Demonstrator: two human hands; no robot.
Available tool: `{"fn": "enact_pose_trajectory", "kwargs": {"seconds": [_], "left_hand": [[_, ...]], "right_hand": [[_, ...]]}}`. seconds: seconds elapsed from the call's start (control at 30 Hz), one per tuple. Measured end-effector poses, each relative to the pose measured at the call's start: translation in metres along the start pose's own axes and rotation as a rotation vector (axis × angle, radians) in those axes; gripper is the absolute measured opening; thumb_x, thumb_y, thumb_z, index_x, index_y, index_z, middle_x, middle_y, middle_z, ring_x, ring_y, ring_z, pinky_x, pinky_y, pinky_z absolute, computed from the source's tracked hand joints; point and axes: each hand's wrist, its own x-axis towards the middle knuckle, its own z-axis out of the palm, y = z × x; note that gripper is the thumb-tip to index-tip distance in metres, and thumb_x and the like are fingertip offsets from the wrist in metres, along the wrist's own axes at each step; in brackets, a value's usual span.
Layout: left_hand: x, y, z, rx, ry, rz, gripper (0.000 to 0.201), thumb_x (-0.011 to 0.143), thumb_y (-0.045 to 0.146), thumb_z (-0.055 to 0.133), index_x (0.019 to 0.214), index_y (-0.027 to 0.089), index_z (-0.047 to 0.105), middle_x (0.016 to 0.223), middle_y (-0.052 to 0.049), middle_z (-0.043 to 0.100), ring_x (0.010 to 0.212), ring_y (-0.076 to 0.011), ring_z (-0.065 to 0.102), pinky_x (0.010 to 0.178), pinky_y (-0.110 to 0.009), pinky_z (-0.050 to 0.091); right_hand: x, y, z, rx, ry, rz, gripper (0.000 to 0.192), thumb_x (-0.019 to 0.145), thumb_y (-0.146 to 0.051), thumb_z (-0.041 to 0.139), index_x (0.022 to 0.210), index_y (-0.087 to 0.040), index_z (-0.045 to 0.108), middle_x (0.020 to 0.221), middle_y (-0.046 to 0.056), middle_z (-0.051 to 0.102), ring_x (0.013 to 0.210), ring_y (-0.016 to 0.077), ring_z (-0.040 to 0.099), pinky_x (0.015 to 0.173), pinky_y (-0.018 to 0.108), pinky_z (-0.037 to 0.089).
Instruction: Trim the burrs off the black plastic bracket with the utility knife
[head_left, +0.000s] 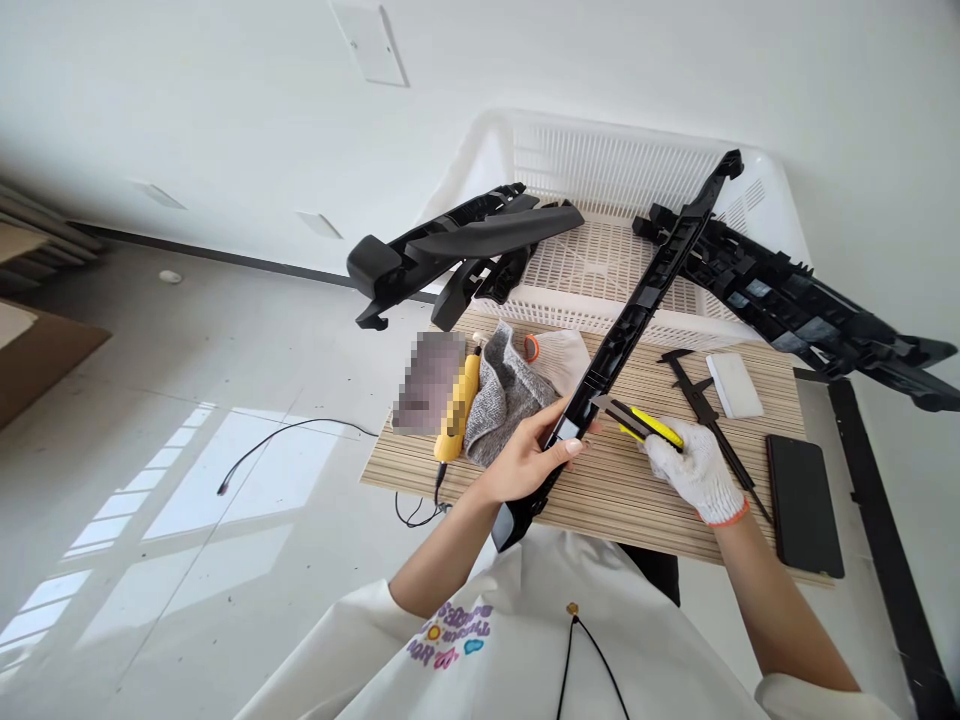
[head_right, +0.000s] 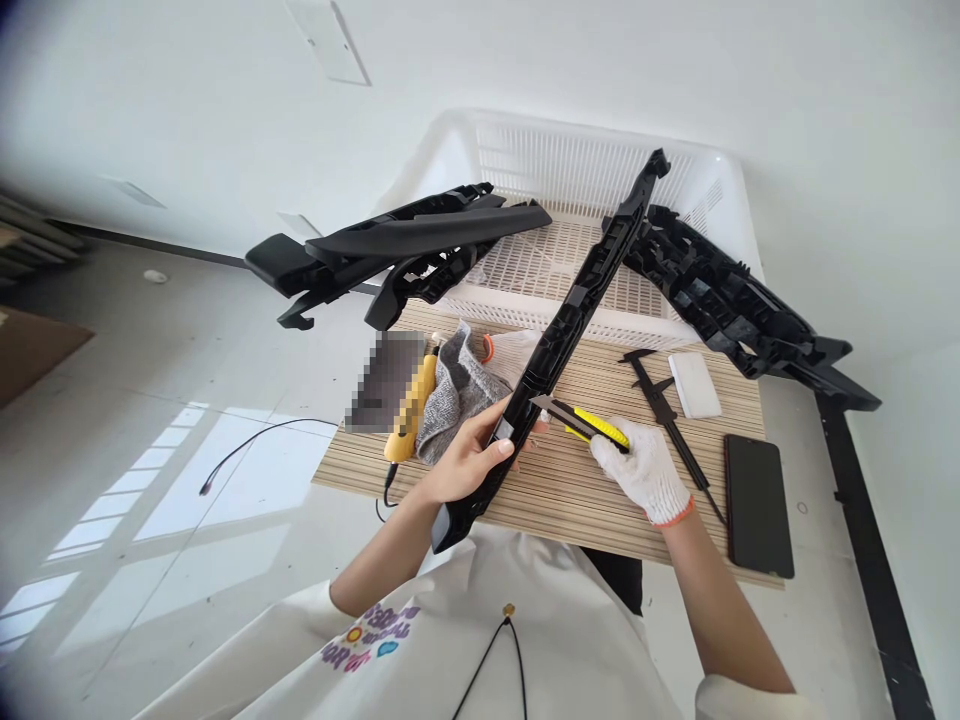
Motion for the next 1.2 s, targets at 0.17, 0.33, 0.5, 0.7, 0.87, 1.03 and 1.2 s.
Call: {"fn": "enact_pose_trajectory", "kwargs": {"seconds": [0.17, 0.33, 0.5, 0.7, 0.87, 1.03, 1.2], "left_hand": [[0.0, -0.001, -0.001, 0.003, -0.009, -0.001, 0.075, 0.091, 0.059, 0.069, 0.154, 0.022, 0.052, 0.121, -0.015, 0.077, 0.093, -0.0254, 0.072, 0.06, -0.027, 0.056], [-0.001, 0.0, -0.001, 0.009, -0.019, 0.001, 0.073, 0.093, 0.058, 0.067, 0.153, 0.021, 0.053, 0.123, -0.015, 0.076, 0.095, -0.0253, 0.072, 0.062, -0.027, 0.056], [-0.001, 0.001, -0.001, 0.008, -0.032, 0.0, 0.073, 0.093, 0.059, 0.067, 0.153, 0.021, 0.053, 0.123, -0.015, 0.076, 0.096, -0.0251, 0.071, 0.062, -0.026, 0.056], [-0.001, 0.001, -0.002, -0.004, -0.033, 0.008, 0.073, 0.093, 0.059, 0.068, 0.153, 0.02, 0.053, 0.12, -0.015, 0.076, 0.092, -0.0238, 0.07, 0.061, -0.025, 0.056], [-0.002, -0.002, -0.004, 0.005, -0.046, 0.028, 0.073, 0.093, 0.057, 0.068, 0.153, 0.019, 0.052, 0.119, -0.015, 0.076, 0.087, -0.0206, 0.068, 0.06, -0.024, 0.056], [-0.001, -0.005, -0.005, -0.014, -0.06, 0.055, 0.069, 0.095, 0.052, 0.068, 0.154, 0.019, 0.052, 0.119, -0.015, 0.076, 0.087, -0.019, 0.067, 0.06, -0.022, 0.055], [-0.001, -0.004, -0.005, -0.018, -0.066, 0.052, 0.069, 0.095, 0.053, 0.068, 0.153, 0.019, 0.052, 0.118, -0.015, 0.076, 0.086, -0.0188, 0.067, 0.06, -0.022, 0.055]], "right_hand": [[0.001, 0.003, -0.001, 0.083, -0.042, 0.05, 0.025, 0.087, -0.041, 0.057, 0.071, -0.022, 0.06, 0.049, -0.003, 0.055, 0.044, 0.0125, 0.047, 0.046, 0.027, 0.038], [0.002, 0.011, -0.002, 0.09, -0.079, 0.057, 0.026, 0.089, -0.044, 0.059, 0.078, -0.021, 0.065, 0.051, -0.004, 0.056, 0.045, 0.0128, 0.049, 0.046, 0.026, 0.039], [0.003, 0.008, -0.005, 0.102, -0.102, 0.063, 0.027, 0.089, -0.045, 0.058, 0.078, -0.021, 0.065, 0.051, -0.004, 0.056, 0.045, 0.013, 0.049, 0.046, 0.026, 0.039], [0.004, 0.004, -0.009, 0.042, -0.117, 0.045, 0.029, 0.088, -0.043, 0.056, 0.069, -0.021, 0.06, 0.049, -0.002, 0.055, 0.045, 0.0123, 0.047, 0.047, 0.027, 0.037], [0.005, 0.007, -0.01, 0.065, -0.157, 0.072, 0.028, 0.089, -0.042, 0.056, 0.074, -0.02, 0.063, 0.05, -0.003, 0.054, 0.046, 0.0117, 0.046, 0.048, 0.026, 0.035], [0.005, 0.005, -0.012, 0.068, -0.173, 0.099, 0.028, 0.089, -0.042, 0.057, 0.075, -0.019, 0.065, 0.049, -0.003, 0.055, 0.044, 0.0112, 0.044, 0.047, 0.027, 0.033], [0.006, 0.002, -0.014, 0.075, -0.187, 0.124, 0.027, 0.088, -0.041, 0.058, 0.073, -0.019, 0.064, 0.049, -0.003, 0.055, 0.044, 0.0109, 0.043, 0.047, 0.027, 0.032]]}}
